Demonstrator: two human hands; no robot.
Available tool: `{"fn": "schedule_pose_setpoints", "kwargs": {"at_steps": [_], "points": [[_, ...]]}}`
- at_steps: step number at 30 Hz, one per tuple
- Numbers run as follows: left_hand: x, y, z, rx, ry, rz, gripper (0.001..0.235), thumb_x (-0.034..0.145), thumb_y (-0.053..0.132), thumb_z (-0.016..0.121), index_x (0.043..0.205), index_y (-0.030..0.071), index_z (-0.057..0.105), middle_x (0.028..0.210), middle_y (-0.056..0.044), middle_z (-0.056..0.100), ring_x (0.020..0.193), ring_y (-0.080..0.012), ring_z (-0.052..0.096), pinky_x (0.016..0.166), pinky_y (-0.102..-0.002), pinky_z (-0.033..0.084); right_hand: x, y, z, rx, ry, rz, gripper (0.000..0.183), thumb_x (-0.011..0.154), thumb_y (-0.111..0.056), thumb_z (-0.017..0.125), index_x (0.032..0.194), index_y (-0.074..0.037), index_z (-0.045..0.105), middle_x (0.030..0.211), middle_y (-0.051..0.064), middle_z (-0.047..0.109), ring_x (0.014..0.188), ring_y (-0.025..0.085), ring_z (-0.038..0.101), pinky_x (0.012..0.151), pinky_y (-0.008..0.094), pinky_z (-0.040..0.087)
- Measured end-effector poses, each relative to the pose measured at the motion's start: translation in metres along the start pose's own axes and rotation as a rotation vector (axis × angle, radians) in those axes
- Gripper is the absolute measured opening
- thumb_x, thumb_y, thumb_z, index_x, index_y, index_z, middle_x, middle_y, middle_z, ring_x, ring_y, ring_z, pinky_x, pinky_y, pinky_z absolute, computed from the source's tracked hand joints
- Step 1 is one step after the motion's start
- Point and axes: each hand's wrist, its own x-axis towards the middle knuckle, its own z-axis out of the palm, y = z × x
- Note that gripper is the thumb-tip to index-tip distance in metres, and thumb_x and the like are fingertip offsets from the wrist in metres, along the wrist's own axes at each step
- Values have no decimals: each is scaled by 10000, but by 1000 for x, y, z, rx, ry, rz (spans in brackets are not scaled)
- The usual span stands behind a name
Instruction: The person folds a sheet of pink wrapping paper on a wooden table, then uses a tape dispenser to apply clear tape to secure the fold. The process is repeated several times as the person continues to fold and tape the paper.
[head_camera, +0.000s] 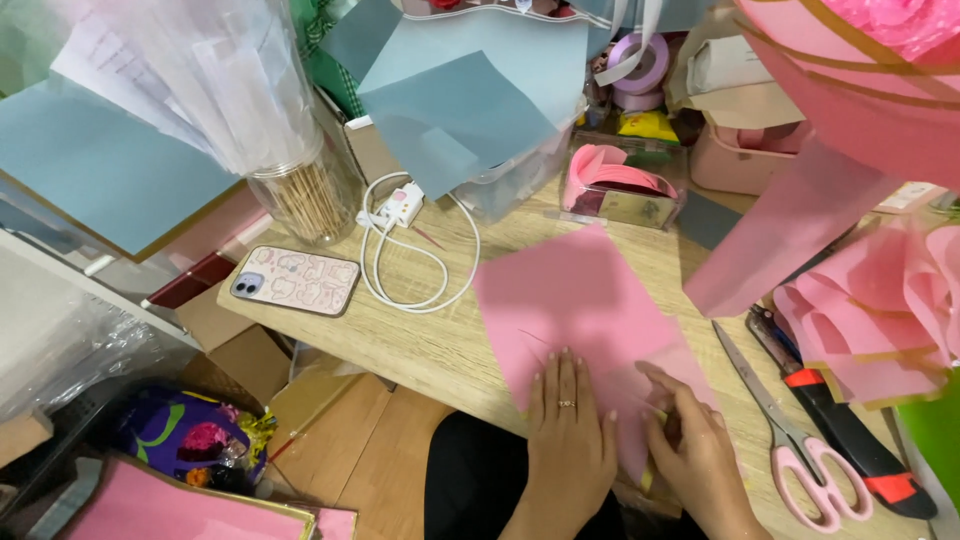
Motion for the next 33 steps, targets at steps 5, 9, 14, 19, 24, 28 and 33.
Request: {"fn": "schedule_pose_setpoints", "kwargs": {"at_steps": [5,9,14,19,24,28,33], "points": [[16,-23,2,80,61,2,614,981,261,483,1433,-149,421,1508,-334,415,1449,-416,349,1227,-537,186,-1,1,1,58,2,-17,550,884,-84,618,1421,-199,589,732,-25,542,487,148,410,539,263,356],[18,-27,0,88,89,13,563,978,213,490,1424,-129,452,1497,-297,456,1440,-389,379,1213,-554,208,0,4,1,43,-18,93,619,838,-59,679,1421,-253,600,712,-16,573,537,143,468,538,257,391],[23,-35,-3,157,81,-11,545,987,204,455,1431,-113,459,1521,-289,435,1453,-377,366,1218,-539,209,-1,12,4,100,-12,-3,589,838,-42,669,1409,-174,601,667,-25,524,514,129,419,579,216,401],[22,-39,-5,155,67,-5,565,984,206,461,1455,-104,430,1533,-268,432,1451,-364,373,1206,-536,222,-2,1,1,103,-25,10,609,825,-34,688,1412,-173,611,674,-37,529,506,123,390,530,230,357],[23,-37,0,170,98,38,576,945,190,511,1432,-112,458,1512,-275,454,1434,-397,386,1209,-546,230,-4,5,1,177,-34,-63,596,832,19,639,1414,-105,594,676,-5,502,559,118,440,605,214,390],[21,-37,1,194,61,42,577,946,205,515,1430,-105,468,1516,-271,453,1438,-389,385,1215,-537,225,-3,13,2,165,-31,-62,596,829,-6,649,1411,-123,597,683,-9,514,549,116,453,579,218,394],[20,-39,3,170,59,38,563,944,202,529,1422,-91,484,1508,-261,468,1434,-372,394,1202,-534,239,-4,9,1,156,-40,-61,582,839,-23,658,1410,-115,594,661,-10,502,540,103,456,565,202,389]]}}
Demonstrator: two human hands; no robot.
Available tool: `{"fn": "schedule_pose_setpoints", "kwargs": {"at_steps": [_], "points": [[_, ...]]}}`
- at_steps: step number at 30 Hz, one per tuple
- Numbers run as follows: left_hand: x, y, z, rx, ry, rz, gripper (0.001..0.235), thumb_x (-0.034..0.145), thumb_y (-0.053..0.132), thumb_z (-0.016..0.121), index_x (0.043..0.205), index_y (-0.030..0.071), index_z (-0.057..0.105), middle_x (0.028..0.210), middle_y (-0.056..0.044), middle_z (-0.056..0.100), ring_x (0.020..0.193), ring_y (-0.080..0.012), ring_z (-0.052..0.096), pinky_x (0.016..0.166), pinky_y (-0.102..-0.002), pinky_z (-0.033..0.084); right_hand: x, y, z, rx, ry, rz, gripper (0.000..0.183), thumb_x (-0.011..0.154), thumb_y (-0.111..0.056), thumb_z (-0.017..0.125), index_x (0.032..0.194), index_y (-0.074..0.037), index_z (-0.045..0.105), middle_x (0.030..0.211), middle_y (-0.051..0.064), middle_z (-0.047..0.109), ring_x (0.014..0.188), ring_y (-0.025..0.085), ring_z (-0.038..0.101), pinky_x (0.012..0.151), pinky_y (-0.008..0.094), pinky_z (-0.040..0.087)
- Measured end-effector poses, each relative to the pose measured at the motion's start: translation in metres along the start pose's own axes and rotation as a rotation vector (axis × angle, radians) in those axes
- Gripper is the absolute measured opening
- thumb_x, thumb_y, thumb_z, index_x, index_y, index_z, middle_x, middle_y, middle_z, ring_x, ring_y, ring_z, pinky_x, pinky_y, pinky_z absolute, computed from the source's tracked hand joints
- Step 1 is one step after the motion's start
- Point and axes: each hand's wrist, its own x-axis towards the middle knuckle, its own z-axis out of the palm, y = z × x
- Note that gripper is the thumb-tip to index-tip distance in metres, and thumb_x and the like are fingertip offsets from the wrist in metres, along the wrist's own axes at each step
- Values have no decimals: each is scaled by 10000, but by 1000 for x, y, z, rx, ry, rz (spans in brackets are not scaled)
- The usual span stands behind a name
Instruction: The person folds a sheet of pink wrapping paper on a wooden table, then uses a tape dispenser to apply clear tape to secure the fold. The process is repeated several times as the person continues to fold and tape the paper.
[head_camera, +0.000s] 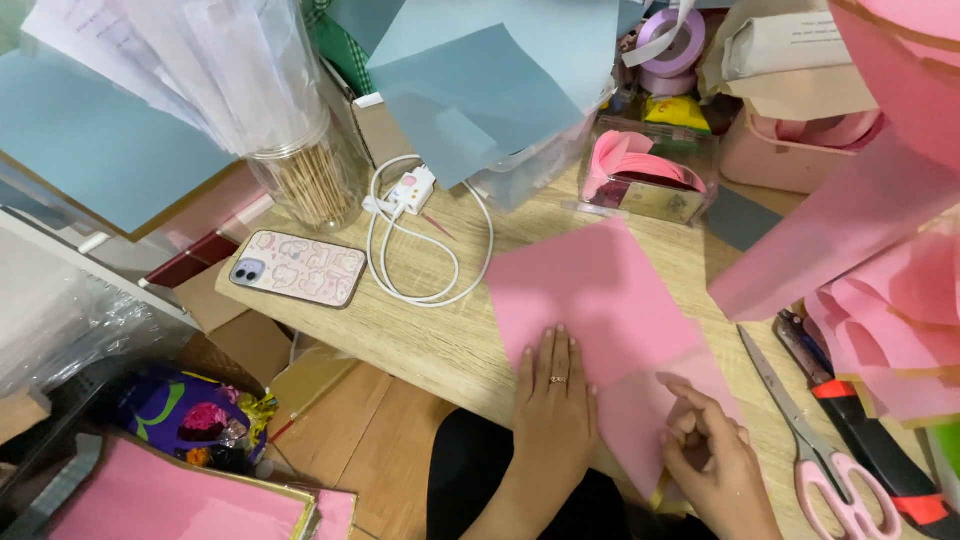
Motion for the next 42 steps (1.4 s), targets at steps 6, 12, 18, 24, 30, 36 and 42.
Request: {"fn": "schedule_pose_setpoints", "kwargs": {"at_steps": [6,12,18,24,30,36,42], "points": [[-1,1,3,6,28,12,536,974,195,509,1429,-87,488,1512,-250,477,1435,-370,409,1202,-519,247,0,0,-1,26,0,-15,634,822,20,646,1440,-103,574,665,-13,434,576,107,429,633,187,384],[-2,2,-3,27,-31,-27,559,971,222,494,1438,-84,470,1534,-259,437,1449,-382,370,1205,-550,220,1,2,0,40,-3,6,591,840,-37,662,1422,-95,578,646,-15,498,565,93,462,494,206,363],[-9,-3,-10,98,-24,-26,580,991,285,488,1455,-61,462,1539,-249,439,1461,-358,366,1211,-570,199,1,5,3,55,11,-31,544,839,-74,689,1377,-78,613,653,-15,561,599,90,544,646,202,442],[-11,-4,-12,108,-30,-49,579,1012,311,473,1463,-52,456,1539,-258,432,1458,-358,370,1208,-543,218,3,-6,2,1,9,14,532,827,-66,694,1355,-120,649,635,-16,549,540,95,475,561,211,403],[-14,-5,-4,120,-18,-48,619,985,353,509,1480,-12,450,1563,-242,402,1472,-353,348,1193,-586,215,2,-6,0,-48,12,-80,491,868,-134,667,1356,-95,631,648,-53,507,541,87,453,590,217,406],[-13,-4,-13,138,2,-27,688,922,423,556,1442,-21,480,1558,-239,404,1464,-349,357,1137,-644,269,-2,-11,-6,-207,-57,-15,562,893,-224,663,1446,-251,565,771,-106,591,729,95,563,843,258,323],[-16,-7,-14,186,-45,-5,1262,699,896,613,1539,-1,324,1600,-163,355,1522,-303,268,1116,-681,262,-33,-19,-27,73,27,55,636,857,30,630,1458,-174,581,996,7,649,928,116,610,950,212,412]]}}
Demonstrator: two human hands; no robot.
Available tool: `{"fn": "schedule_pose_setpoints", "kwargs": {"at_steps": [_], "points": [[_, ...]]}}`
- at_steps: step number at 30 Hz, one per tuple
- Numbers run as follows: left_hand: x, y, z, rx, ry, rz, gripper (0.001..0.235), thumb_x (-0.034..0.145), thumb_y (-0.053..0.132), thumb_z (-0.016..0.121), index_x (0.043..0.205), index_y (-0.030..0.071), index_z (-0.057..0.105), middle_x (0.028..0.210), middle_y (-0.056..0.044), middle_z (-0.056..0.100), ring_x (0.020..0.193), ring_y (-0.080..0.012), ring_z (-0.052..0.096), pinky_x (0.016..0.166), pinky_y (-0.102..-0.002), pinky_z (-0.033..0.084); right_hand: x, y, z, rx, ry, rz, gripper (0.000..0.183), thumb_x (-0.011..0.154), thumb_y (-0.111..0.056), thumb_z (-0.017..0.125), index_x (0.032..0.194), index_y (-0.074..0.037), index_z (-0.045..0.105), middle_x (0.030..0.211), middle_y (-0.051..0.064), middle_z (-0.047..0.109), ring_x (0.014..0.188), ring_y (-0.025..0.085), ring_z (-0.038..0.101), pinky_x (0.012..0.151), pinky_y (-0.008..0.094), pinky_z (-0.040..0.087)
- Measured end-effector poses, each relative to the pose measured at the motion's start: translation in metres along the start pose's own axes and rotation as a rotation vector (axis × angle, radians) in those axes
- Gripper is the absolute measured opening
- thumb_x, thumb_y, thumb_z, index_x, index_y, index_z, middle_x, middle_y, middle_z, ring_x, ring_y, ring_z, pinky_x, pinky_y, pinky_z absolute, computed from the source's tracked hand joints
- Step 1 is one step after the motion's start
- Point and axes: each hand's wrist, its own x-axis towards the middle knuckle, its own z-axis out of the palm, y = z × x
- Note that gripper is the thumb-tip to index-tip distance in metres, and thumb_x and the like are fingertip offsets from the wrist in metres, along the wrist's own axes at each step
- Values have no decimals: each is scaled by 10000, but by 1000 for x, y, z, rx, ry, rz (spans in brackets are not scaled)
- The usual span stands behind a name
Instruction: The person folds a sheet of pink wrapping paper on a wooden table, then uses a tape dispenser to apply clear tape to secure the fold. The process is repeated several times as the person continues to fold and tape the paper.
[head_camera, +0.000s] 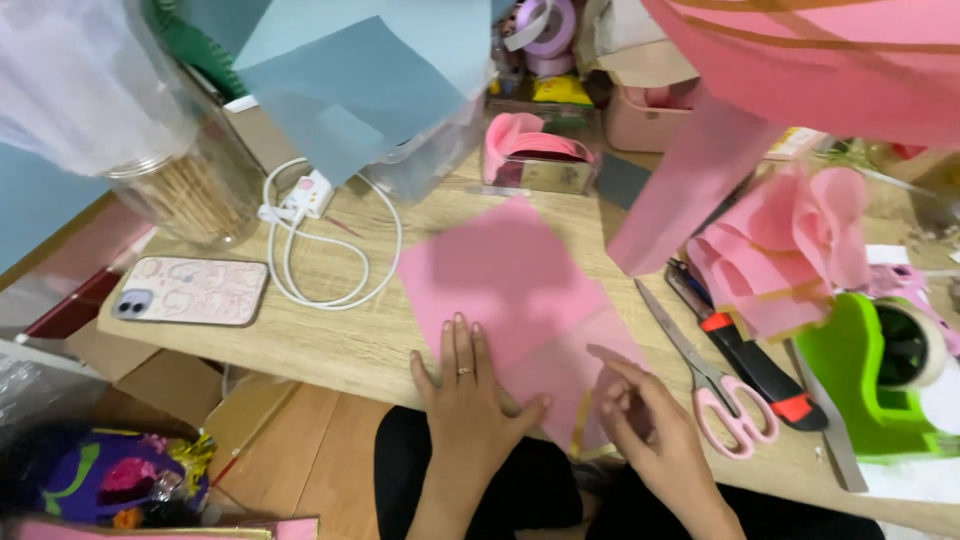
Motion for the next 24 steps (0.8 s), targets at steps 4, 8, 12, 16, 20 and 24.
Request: {"fn": "schedule_pose_setpoints", "kwargs": {"at_steps": [4,8,12,16,20,24], "points": [[-1,-1,3,60,-9,0,1238,705,913,527,1540,20,332,1614,-160,347,1505,-286,306,1093,-665,308,-31,39,-57,-166,450,-35,318,964,-109,631,1270,-42,679,925,13,694,848,93,605,851,228,447],[1,-3,1,167,-2,14,1222,727,930,399,1539,19,358,1603,-158,400,1479,-259,384,1061,-657,373,-62,51,-128,-277,994,-51,162,1173,13,621,1332,18,653,1146,137,653,977,160,608,857,262,477],[2,1,-4,151,39,30,1172,740,886,412,1529,20,403,1603,-152,428,1470,-242,419,1075,-643,370,-64,71,-185,-304,1105,-138,185,1157,133,506,1296,61,605,1069,181,601,976,225,603,917,320,493],[3,1,-5,203,48,35,1135,761,866,379,1514,21,454,1591,-152,471,1470,-232,444,1073,-621,393,-59,81,-210,-146,876,353,335,1123,-275,476,1074,-26,695,1167,104,693,1121,232,603,893,390,455],[1,1,-4,200,81,44,1130,759,851,409,1524,21,461,1586,-157,495,1455,-234,477,1068,-628,407,-50,70,-209,33,697,528,546,1048,-439,388,883,-34,716,1351,79,673,1286,243,558,1037,450,357],[-1,1,-2,132,102,53,1124,768,826,440,1540,8,437,1601,-168,470,1475,-250,453,1076,-652,393,-52,84,-213,157,688,469,415,1023,-368,486,778,-83,662,1289,-53,674,1278,165,521,1086,413,296]]}}
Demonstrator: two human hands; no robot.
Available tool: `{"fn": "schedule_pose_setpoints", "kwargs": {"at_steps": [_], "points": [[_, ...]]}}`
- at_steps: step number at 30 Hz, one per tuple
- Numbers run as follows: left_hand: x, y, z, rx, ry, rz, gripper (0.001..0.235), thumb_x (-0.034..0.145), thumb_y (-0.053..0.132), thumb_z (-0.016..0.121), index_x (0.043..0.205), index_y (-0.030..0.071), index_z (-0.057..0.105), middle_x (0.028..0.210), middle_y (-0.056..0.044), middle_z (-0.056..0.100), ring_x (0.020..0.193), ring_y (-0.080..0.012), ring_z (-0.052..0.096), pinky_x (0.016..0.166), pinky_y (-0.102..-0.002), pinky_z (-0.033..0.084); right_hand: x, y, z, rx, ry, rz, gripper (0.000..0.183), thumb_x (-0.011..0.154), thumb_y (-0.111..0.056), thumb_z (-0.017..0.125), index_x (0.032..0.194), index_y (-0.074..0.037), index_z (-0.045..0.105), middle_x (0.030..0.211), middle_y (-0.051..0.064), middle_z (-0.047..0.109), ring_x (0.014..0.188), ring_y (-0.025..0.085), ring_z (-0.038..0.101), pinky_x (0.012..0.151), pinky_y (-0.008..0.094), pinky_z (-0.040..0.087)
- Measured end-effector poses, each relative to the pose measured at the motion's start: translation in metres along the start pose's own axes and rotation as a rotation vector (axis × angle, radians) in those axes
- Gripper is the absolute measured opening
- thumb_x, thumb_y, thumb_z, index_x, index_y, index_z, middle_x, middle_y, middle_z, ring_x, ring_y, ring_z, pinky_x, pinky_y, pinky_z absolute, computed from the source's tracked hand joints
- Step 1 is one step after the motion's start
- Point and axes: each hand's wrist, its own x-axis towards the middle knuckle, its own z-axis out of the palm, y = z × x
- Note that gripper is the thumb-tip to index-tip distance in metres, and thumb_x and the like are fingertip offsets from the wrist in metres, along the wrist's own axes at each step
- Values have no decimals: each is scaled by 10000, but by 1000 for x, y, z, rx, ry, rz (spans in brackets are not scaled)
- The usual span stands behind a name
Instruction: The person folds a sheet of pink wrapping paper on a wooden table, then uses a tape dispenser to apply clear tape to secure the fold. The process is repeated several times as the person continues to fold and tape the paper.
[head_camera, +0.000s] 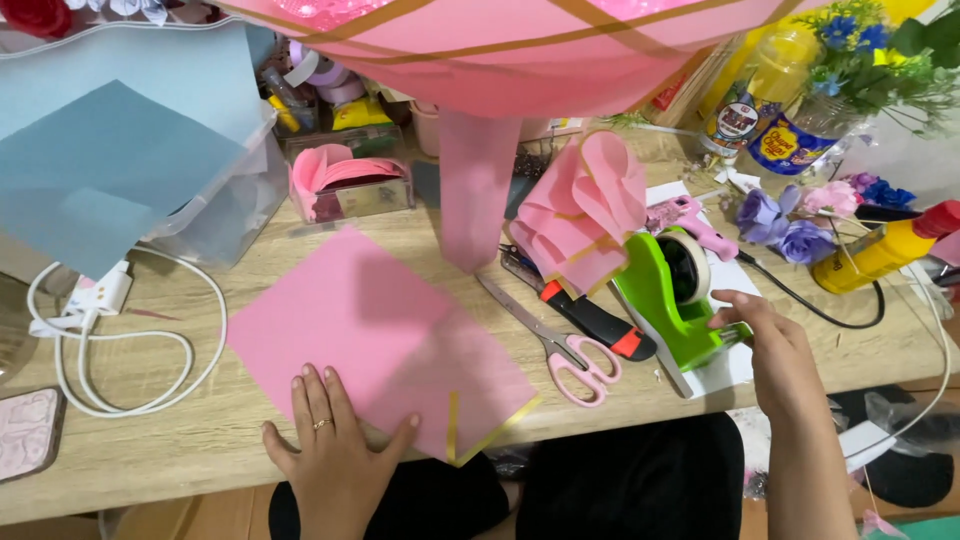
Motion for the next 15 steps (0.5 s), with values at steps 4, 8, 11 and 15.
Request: {"fn": "schedule_pose_setpoints", "kwargs": {"at_steps": [4,8,11,15], "points": [[1,1,-2,52,21,5,1117,767,844,431,1519,20,490,1579,-147,519,1457,-231,490,1074,-628,416,-4,-3,-3,33,37,-168,319,1036,-314,542,811,-128,668,1353,3,632,1270,162,535,1108,391,299],[0,0,-3,2,-39,-8,1133,771,835,411,1549,11,437,1609,-160,472,1487,-244,441,1091,-653,378,-12,-3,-4,62,82,-235,220,1024,-266,606,880,-132,704,1324,15,597,1327,170,531,1098,436,402],[1,0,-4,34,-14,4,1113,782,836,404,1529,14,478,1596,-150,498,1478,-237,463,1086,-632,402,-26,11,-7,88,122,-290,220,1023,-278,617,874,-128,677,1347,42,582,1372,166,510,1117,402,394],[2,1,-4,12,-30,4,1116,786,823,423,1542,3,452,1605,-157,480,1482,-246,452,1084,-644,391,-42,32,-7,66,177,-270,256,1068,-276,582,851,-158,651,1337,28,583,1348,169,508,1079,390,386]]}}
